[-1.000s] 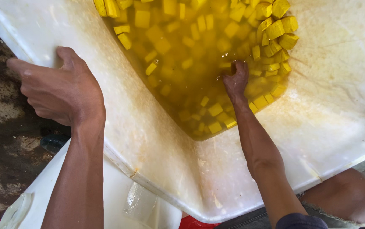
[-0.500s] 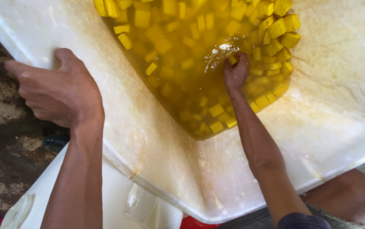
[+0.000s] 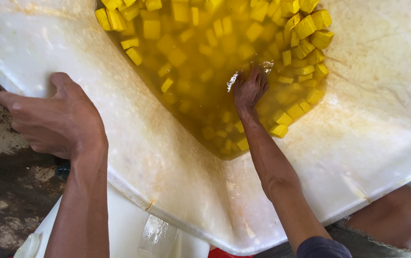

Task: The person sits on the floor beside a large tub filled with yellow cheese cubes in liquid. They pick up cubes from the tub by hand, briefly handle them, and place them one at a time into a white bucket, arranging the cubes in layers as the bucket fills.

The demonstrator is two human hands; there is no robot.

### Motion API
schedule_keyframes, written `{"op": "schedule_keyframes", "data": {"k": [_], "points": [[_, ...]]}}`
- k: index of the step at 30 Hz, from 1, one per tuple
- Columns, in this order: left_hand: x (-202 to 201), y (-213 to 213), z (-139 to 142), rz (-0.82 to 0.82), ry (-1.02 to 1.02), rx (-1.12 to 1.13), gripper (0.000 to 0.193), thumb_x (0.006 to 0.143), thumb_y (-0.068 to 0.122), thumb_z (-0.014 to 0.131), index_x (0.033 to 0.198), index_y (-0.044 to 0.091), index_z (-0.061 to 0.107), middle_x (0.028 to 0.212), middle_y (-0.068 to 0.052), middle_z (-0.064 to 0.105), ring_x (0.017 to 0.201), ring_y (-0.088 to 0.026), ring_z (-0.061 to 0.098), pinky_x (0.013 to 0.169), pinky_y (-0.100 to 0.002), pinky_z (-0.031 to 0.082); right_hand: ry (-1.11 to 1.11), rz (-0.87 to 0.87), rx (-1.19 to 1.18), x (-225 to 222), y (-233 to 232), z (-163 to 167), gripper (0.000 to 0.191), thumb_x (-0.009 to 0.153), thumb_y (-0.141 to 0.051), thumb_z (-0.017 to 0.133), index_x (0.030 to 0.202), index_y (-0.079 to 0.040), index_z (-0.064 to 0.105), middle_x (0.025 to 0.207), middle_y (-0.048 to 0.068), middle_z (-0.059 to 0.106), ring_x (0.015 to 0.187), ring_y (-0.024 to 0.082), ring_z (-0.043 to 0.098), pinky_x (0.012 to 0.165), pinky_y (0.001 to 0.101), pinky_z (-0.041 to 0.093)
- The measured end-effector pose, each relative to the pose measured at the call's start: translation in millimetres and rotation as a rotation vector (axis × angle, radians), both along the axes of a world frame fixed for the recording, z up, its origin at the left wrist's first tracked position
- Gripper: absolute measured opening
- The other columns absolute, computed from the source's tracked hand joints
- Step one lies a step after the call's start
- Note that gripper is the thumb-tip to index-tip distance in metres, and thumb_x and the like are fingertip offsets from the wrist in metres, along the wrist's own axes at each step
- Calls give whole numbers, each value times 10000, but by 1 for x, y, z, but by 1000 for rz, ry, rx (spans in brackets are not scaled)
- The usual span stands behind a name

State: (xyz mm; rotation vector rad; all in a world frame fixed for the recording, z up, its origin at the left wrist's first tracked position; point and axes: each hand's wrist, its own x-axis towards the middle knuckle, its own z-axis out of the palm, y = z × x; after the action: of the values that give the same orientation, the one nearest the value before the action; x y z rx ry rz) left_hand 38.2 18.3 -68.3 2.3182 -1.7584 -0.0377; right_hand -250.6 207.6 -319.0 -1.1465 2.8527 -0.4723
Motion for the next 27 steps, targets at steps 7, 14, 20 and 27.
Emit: {"op": "schedule_keyframes", "data": {"k": [7,14,20,27], "points": [[2,7,2,-39,6,16,511,1027,238,712,1265,-138,461,986,-263,684,718,-336,759,557,-429,651,-164,-22,-82,-6,0,-13,520,849,-30,709,1334,-58,522,1306,246,590,1177,446,564,1031,560,431],[6,6,-2,-37,-4,11,528,1038,249,712,1297,-140,466,998,-251,691,727,-324,763,575,-416,663,-109,65,-126,1,4,-13,590,766,-54,797,1300,50,568,1273,307,532,1147,489,544,920,593,466],[9,4,-6,12,7,-4,498,999,241,731,1260,-113,499,958,-193,711,717,-285,774,609,-424,619,-61,207,-222,-9,13,-7,636,818,41,735,1412,20,507,1274,231,599,1189,470,583,1084,554,482],[7,3,-5,32,-17,24,534,986,279,747,1246,-112,493,965,-244,674,716,-336,746,572,-464,639,-501,-223,-223,-6,-7,-5,603,794,-7,698,1329,-4,419,1071,238,648,926,402,651,844,475,512]]}}
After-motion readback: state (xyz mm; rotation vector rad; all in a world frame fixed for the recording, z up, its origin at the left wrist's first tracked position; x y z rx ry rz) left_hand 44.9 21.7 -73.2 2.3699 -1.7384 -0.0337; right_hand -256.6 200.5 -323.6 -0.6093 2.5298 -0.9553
